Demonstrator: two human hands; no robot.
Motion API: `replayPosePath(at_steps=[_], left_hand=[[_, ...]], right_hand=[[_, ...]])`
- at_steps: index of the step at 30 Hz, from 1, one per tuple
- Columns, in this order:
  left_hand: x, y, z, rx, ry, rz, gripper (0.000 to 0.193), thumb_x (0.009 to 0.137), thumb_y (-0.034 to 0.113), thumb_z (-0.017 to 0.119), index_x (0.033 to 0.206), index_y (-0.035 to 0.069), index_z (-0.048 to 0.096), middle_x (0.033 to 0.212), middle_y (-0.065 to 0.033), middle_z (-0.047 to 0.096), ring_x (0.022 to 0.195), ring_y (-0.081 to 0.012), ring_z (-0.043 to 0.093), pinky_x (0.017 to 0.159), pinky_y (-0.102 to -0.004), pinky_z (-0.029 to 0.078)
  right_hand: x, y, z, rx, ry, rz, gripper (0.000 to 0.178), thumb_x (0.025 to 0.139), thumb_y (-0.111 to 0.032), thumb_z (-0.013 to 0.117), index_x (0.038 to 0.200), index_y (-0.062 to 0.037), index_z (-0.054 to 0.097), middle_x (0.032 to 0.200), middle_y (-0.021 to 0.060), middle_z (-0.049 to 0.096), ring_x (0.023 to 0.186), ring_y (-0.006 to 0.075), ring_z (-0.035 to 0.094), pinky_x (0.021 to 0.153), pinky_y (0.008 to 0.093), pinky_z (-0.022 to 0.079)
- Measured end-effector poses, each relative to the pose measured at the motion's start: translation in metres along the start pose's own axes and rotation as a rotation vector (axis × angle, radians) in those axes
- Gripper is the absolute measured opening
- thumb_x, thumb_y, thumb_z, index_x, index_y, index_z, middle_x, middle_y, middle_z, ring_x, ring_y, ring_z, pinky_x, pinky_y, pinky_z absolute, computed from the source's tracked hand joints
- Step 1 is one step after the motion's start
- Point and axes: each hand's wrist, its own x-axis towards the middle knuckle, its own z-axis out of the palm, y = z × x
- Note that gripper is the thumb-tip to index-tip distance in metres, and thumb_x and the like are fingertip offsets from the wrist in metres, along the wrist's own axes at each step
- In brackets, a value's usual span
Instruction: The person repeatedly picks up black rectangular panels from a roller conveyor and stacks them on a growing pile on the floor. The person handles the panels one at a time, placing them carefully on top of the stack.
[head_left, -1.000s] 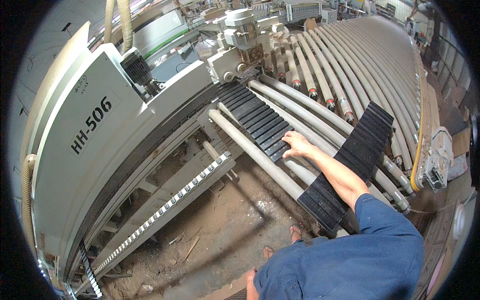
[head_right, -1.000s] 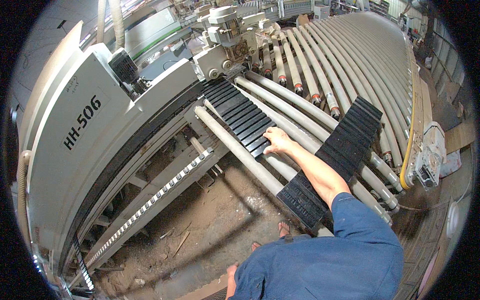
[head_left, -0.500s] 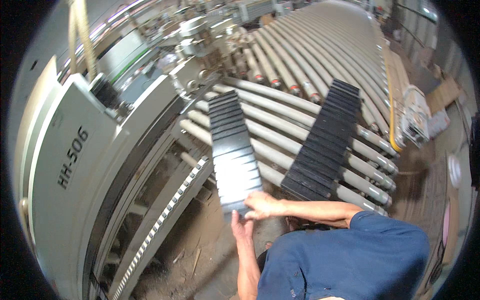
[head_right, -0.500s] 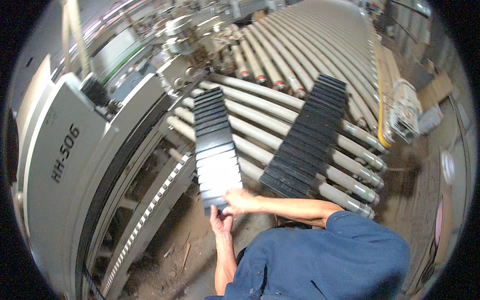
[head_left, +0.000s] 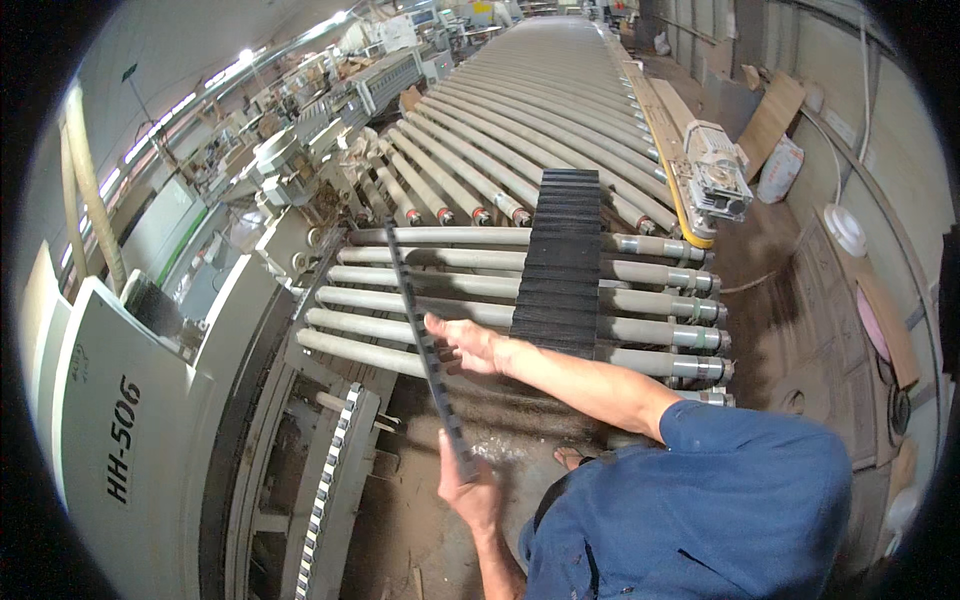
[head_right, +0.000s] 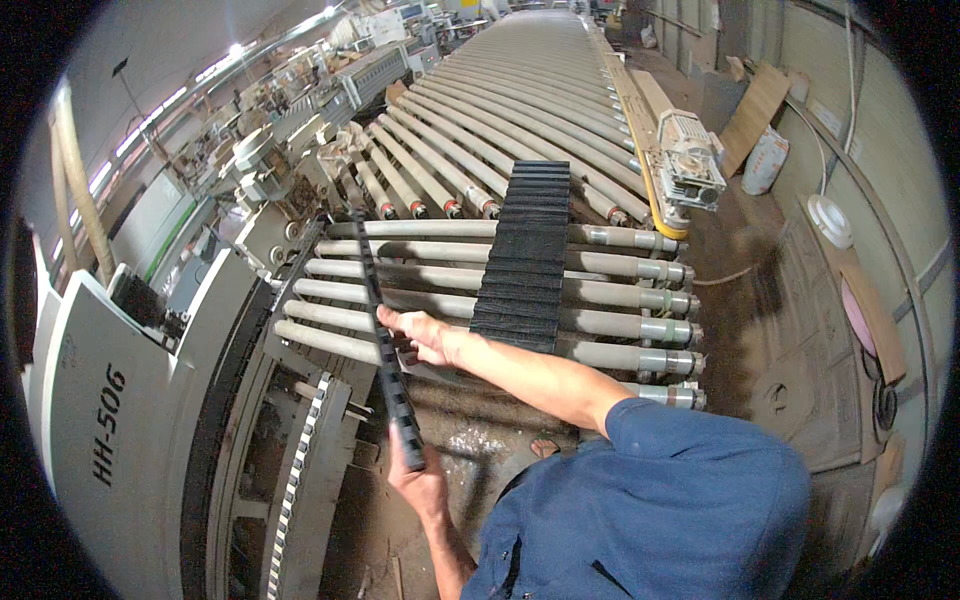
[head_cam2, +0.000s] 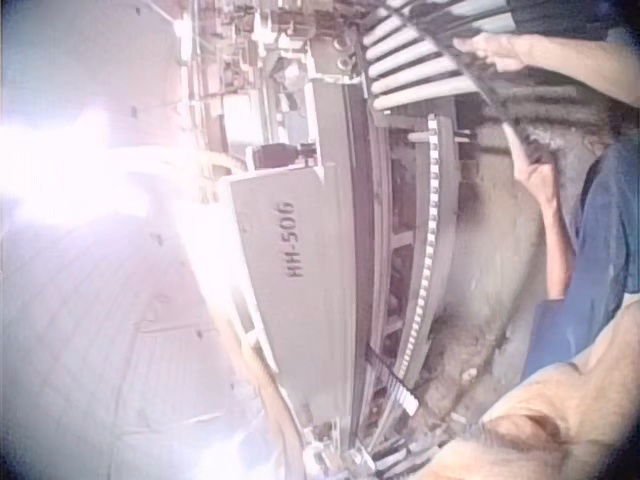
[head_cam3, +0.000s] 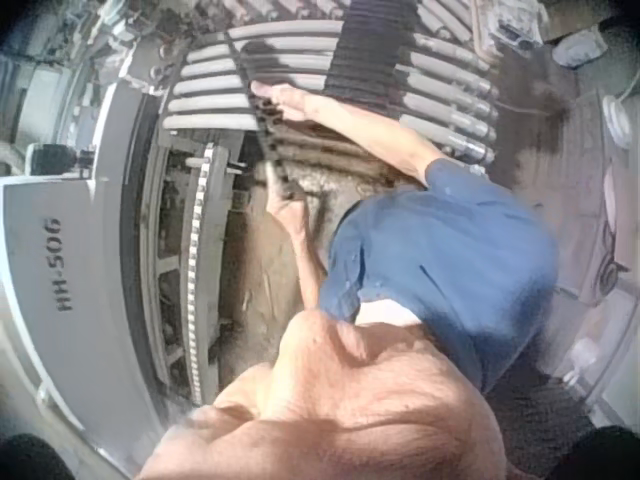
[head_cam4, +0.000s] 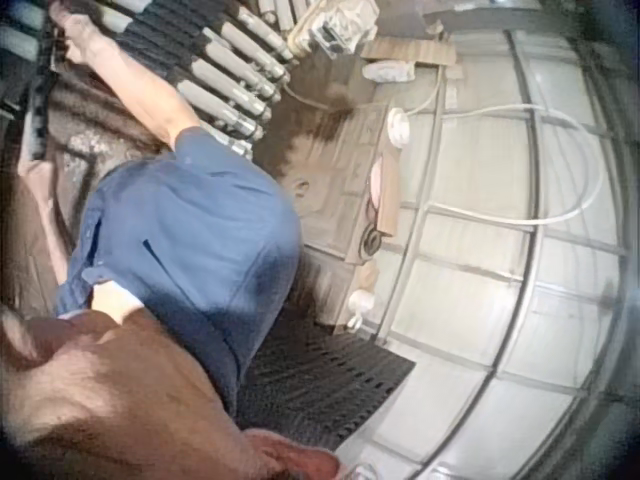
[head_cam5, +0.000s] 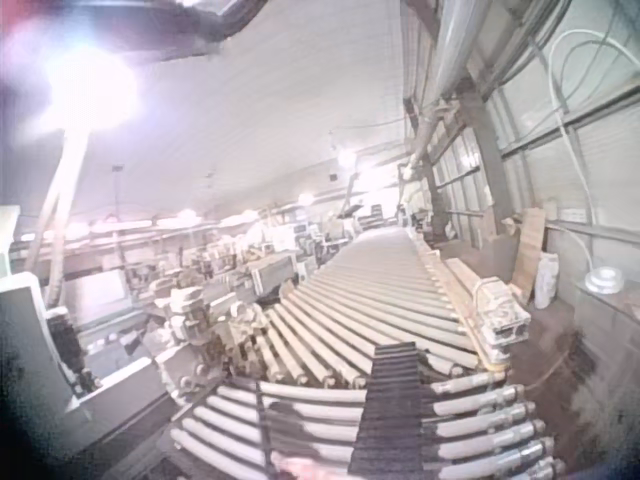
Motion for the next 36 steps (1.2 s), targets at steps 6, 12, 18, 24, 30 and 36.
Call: replayPosePath(at_steps=[6, 12, 18, 24, 30, 36], left_hand=[[-0.009, -0.016, 0.02, 0.407, -0.277, 0.606, 0.062, 0.063, -0.005, 0.062, 0.125, -0.006, 0.058, 0.126, -0.0253, 0.06, 0.12, -0.0419, 0.056, 0.105, -0.0455, 0.044], [-0.018, -0.001, 0.02, 0.52, -0.503, 0.72, 0.067, 0.06, 0.003, 0.066, 0.126, 0.002, 0.059, 0.134, -0.0216, 0.054, 0.128, -0.0384, 0.049, 0.109, -0.0523, 0.037], [0.005, -0.004, 0.016, 0.599, -0.65, 0.374, 0.103, 0.065, 0.069, 0.073, 0.137, 0.0, 0.047, 0.148, -0.0311, 0.032, 0.138, -0.0504, 0.026, 0.112, -0.0605, 0.023], [0.022, -0.04, 0.074, 0.475, -0.585, 0.417, 0.086, 0.081, 0.062, 0.064, 0.139, 0.0, 0.046, 0.151, -0.0294, 0.029, 0.14, -0.0497, 0.024, 0.113, -0.057, 0.024], [0.031, -0.037, 0.109, 0.434, -0.635, 0.382, 0.075, 0.087, 0.049, 0.066, 0.14, 0.001, 0.045, 0.153, -0.0269, 0.026, 0.141, -0.0485, 0.022, 0.114, -0.0569, 0.023], [0.012, -0.052, 0.119, 0.293, -0.338, -0.116, 0.087, 0.086, 0.036, 0.072, 0.149, -0.003, 0.026, 0.156, -0.028, 0.021, 0.146, -0.0423, 0.017, 0.118, -0.0506, 0.017]], right_hand=[[0.007, 0.011, -0.038, -0.136, 0.369, -0.076, 0.019, 0.085, 0.001, 0.063, 0.102, 0.0098, 0.063, 0.087, 0.0164, 0.067, 0.078, 0.0255, 0.068, 0.065, 0.0387, 0.058], [-0.065, 0.0, -0.054, 0.199, 0.395, -0.278, 0.018, 0.08, 0.002, 0.064, 0.098, 0.0036, 0.062, 0.089, 0.0147, 0.066, 0.073, 0.026, 0.067, 0.068, 0.0411, 0.058], [-0.111, -0.047, -0.121, 0.268, 0.38, -0.442, 0.029, 0.084, -0.006, 0.065, 0.112, 0.0016, 0.059, 0.1, 0.0157, 0.066, 0.086, 0.0289, 0.068, 0.082, 0.0443, 0.059], [-0.124, -0.061, -0.162, 0.315, 0.417, -0.493, 0.032, 0.086, -0.009, 0.065, 0.116, 0.0017, 0.062, 0.109, 0.0174, 0.069, 0.097, 0.0291, 0.07, 0.087, 0.0445, 0.058], [-0.121, -0.059, -0.211, 0.372, 0.465, -0.499, 0.03, 0.087, -0.013, 0.065, 0.113, 0.0021, 0.062, 0.108, 0.017, 0.069, 0.1, 0.0294, 0.069, 0.088, 0.0438, 0.057], [-0.119, -0.047, -0.199, -0.427, 1.103, -0.635, 0.066, 0.091, -0.019, 0.063, 0.144, 0.0063, 0.032, 0.147, 0.0267, 0.038, 0.136, 0.0332, 0.04, 0.113, 0.0478, 0.033]])
